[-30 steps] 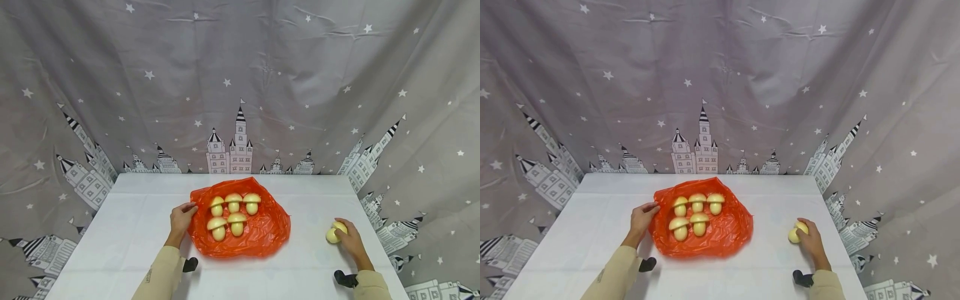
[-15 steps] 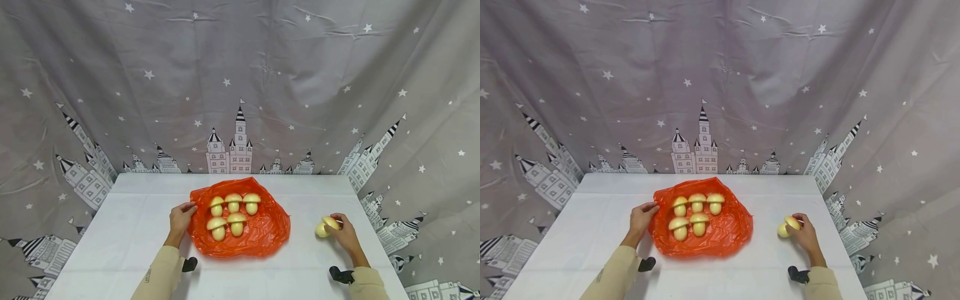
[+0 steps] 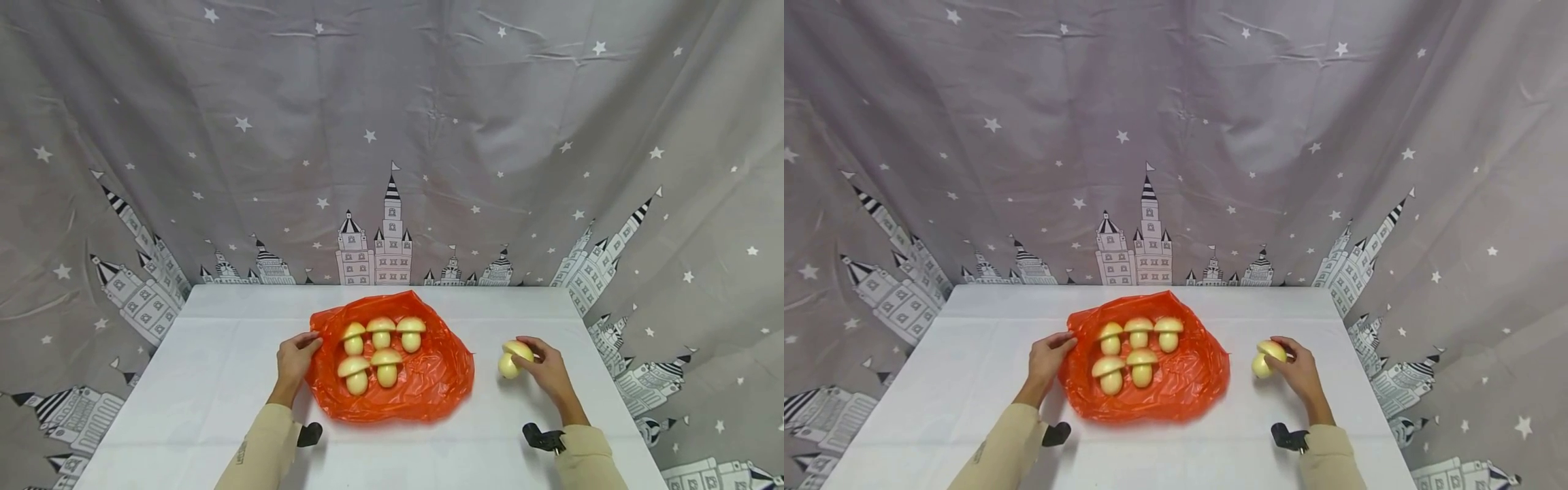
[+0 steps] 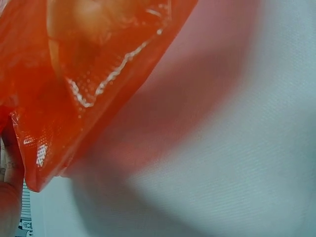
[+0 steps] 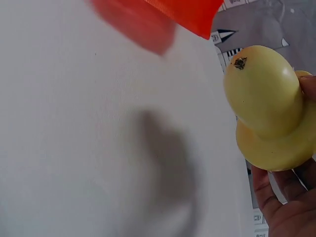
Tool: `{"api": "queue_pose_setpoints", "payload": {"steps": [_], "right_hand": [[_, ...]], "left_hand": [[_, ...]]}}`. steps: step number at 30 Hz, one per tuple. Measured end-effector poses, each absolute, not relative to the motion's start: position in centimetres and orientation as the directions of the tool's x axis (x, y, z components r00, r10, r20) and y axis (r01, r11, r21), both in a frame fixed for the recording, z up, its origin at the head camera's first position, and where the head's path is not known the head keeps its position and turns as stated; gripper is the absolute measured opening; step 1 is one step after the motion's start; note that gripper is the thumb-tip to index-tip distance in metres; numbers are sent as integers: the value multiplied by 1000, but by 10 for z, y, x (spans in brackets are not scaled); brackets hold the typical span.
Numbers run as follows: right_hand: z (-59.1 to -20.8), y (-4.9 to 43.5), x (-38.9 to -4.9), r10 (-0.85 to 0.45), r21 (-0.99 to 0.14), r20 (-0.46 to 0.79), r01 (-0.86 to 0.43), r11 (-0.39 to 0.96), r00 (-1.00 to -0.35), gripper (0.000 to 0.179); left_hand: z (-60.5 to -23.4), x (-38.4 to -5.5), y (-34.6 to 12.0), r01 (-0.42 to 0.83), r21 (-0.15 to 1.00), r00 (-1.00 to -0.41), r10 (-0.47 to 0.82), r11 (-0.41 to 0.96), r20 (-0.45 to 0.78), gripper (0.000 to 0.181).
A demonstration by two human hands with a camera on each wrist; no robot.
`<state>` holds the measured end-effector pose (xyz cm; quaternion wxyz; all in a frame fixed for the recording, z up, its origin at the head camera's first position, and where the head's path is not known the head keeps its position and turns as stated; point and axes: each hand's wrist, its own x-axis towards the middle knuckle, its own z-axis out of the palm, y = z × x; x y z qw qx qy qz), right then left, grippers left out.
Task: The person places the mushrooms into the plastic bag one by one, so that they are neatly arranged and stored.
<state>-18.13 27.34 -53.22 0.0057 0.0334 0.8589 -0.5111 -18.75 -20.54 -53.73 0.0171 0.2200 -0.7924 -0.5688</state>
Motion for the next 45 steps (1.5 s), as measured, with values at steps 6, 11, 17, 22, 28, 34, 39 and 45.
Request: {"api": "queue_pose_setpoints", "payload": {"steps": [6, 11, 17, 22, 28, 34, 39, 45], "right_hand": [[-530, 259, -187, 13, -892, -22, 26, 450, -1000, 49], [-527, 248, -190, -23, -887, -7, -4, 462, -1000, 46], [-528, 231, -191, -71, -886, 18, -49, 461, -997, 44], [-527, 221, -193, -92, -888, 32, -70, 454, -995, 44], [-525, 211, -198, -110, -879, 27, -76, 471, -994, 43], [-519, 199, -196, -143, -901, 10, -71, 427, -990, 44], [-494, 185, -187, -207, -914, 22, -103, 392, -978, 41], [-484, 173, -186, -276, -921, 56, -157, 358, -959, 39]], "left_hand": [[-537, -188, -205, -318, 909, -907, -365, 268, -210, 31], [-537, -187, -206, -323, 912, -907, -357, 253, -222, 32], [-538, -183, -206, -344, 904, -898, -372, 254, -237, 31], [-538, -183, -206, -333, 907, -902, -367, 258, -227, 32], [-538, -185, -207, -336, 904, -901, -372, 266, -225, 31], [-536, -185, -207, -310, 902, -910, -368, 301, -191, 32], [-538, -186, -208, -310, 897, -912, -365, 314, -187, 32], [-538, -187, -207, -316, 901, -913, -355, 299, -202, 34]]}}
